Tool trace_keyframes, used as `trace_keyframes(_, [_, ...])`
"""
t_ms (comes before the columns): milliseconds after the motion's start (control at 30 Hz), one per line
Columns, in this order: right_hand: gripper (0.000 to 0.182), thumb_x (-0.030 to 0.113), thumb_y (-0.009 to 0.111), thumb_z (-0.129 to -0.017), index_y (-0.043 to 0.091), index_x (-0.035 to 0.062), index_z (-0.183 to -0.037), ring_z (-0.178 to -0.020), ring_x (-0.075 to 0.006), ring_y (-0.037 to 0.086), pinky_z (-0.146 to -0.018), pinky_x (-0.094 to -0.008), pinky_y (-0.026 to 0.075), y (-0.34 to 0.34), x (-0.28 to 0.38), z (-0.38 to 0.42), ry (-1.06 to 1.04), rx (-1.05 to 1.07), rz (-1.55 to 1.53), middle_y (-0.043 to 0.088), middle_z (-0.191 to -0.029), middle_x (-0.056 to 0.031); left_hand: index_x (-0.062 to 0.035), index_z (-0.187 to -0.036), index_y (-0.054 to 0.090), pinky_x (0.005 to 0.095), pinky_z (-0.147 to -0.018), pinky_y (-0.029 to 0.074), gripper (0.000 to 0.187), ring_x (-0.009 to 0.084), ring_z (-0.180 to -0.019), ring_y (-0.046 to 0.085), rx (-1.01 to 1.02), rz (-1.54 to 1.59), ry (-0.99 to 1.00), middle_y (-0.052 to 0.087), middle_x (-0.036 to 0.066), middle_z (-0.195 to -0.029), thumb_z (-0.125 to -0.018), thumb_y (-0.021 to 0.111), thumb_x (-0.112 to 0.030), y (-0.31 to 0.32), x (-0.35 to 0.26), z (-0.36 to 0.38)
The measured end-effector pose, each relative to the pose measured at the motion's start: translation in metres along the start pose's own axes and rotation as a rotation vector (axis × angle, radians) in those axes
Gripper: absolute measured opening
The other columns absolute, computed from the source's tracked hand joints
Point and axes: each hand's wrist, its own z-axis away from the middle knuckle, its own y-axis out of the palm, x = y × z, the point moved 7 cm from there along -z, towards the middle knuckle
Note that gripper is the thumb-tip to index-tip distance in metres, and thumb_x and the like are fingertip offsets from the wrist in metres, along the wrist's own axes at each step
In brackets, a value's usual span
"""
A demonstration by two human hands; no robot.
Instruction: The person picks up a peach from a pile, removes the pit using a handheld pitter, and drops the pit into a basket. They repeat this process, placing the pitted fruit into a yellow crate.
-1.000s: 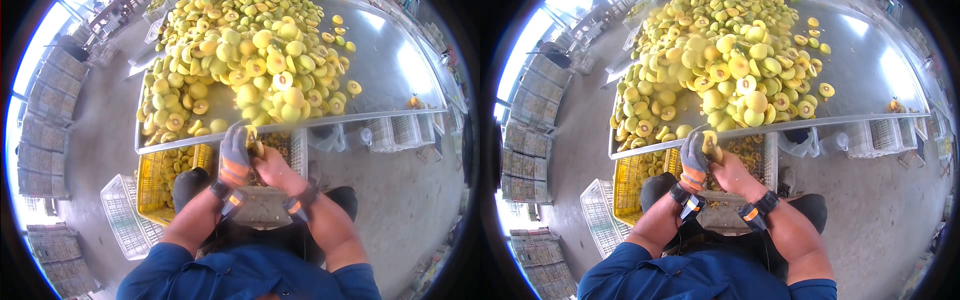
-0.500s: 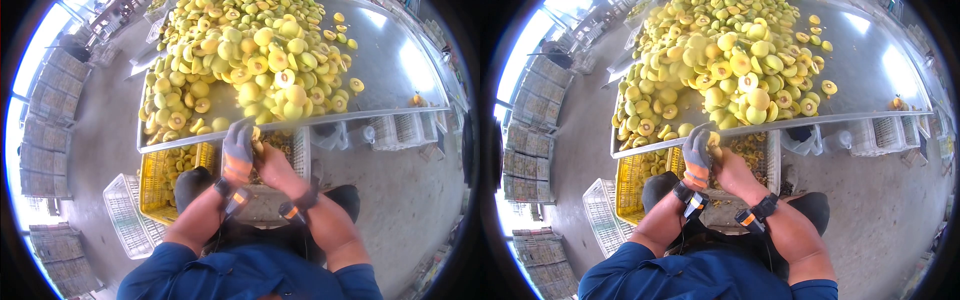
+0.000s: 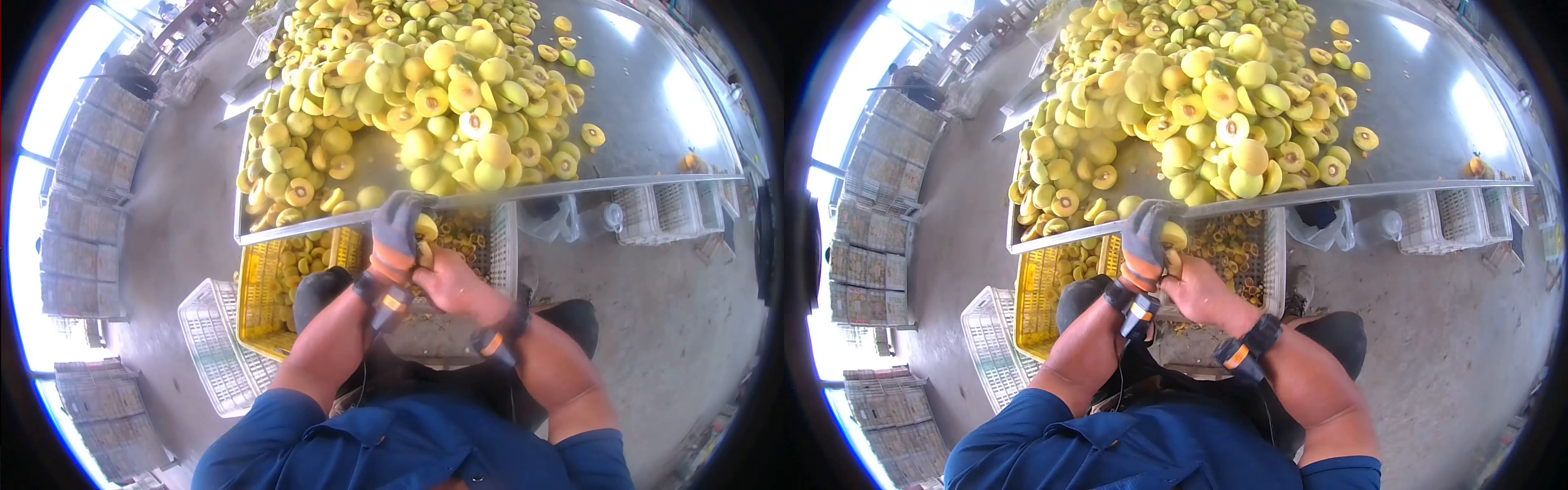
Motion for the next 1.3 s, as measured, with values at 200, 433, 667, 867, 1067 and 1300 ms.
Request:
trace_keyframes(200, [0.013,0.012,0.060,-0.106,0.063,-0.0007,-0.106,-0.049,-0.0164,0.056,-0.045,-0.0353,0.045,0.020,0.004,0.022,0.389,0.255,-0.613,0.064,-0.073,-0.0092,0.0031,-0.112,0.072,0.0370,-0.078,0.059,0.024,0.0275,-0.088,0.074,0.097,-0.004,-0.001,0.075,0.017,-0.102,-0.093,0.069,-0.010,-0.006,-0.017,0.000])
trace_keyframes(433, [0.012,0.012,0.062,-0.105,0.061,0.0008,-0.109,-0.050,-0.0134,0.052,-0.048,-0.0321,0.043,0.032,0.034,0.028,0.139,0.248,-0.239,0.057,-0.071,-0.0025,0.0054,-0.122,0.068,0.0408,-0.087,0.059,0.037,0.0351,-0.097,0.075,0.007,-0.063,-0.074,0.076,0.021,-0.111,-0.090,0.075,-0.010,-0.035,0.010,0.033])
trace_keyframes(667, [0.012,0.014,0.064,-0.102,0.063,0.0028,-0.101,-0.050,-0.0119,0.053,-0.045,-0.0310,0.041,0.033,0.050,0.055,0.221,0.230,-0.360,0.056,-0.066,-0.0006,0.0021,-0.123,0.070,0.0322,-0.083,0.059,0.037,0.0194,-0.093,0.072,-0.251,0.382,-0.422,0.077,0.011,-0.108,-0.113,0.052,-0.029,-0.061,0.007,0.043])
trace_keyframes(867, [0.031,0.026,0.069,-0.098,0.065,-0.0013,-0.085,-0.047,-0.0209,0.059,-0.044,-0.0378,0.045,-0.013,-0.103,0.026,0.449,0.020,0.157,0.063,-0.066,-0.0092,0.0032,-0.139,0.059,0.0361,-0.097,0.060,0.069,0.0252,-0.110,0.075,-0.072,-0.300,-0.063,0.077,0.018,-0.123,-0.081,0.094,-0.006,-0.120,-0.015,0.041])
trace_keyframes(1067, [0.042,0.033,0.071,-0.094,0.072,-0.0087,-0.096,-0.075,-0.0390,0.075,-0.068,-0.0469,0.058,-0.031,-0.077,0.017,0.409,-0.026,0.261,0.074,-0.083,-0.0278,0.0028,-0.115,0.078,0.0330,-0.087,0.059,0.025,0.0197,-0.091,0.074,-0.363,0.033,-0.408,0.079,0.011,-0.105,-0.105,0.067,-0.016,-0.252,0.060,0.087])
trace_keyframes(1300, [0.045,0.033,0.070,-0.093,0.071,-0.0072,-0.113,-0.103,-0.0456,0.074,-0.092,-0.0507,0.058,-0.026,-0.069,0.019,0.474,-0.017,0.378,0.076,-0.107,-0.0300,-0.0026,-0.120,0.079,0.0352,-0.089,0.059,0.030,0.0197,-0.096,0.074,-0.474,-0.713,-0.337,0.078,0.011,-0.111,-0.094,0.080,-0.018,-0.273,0.034,0.080])
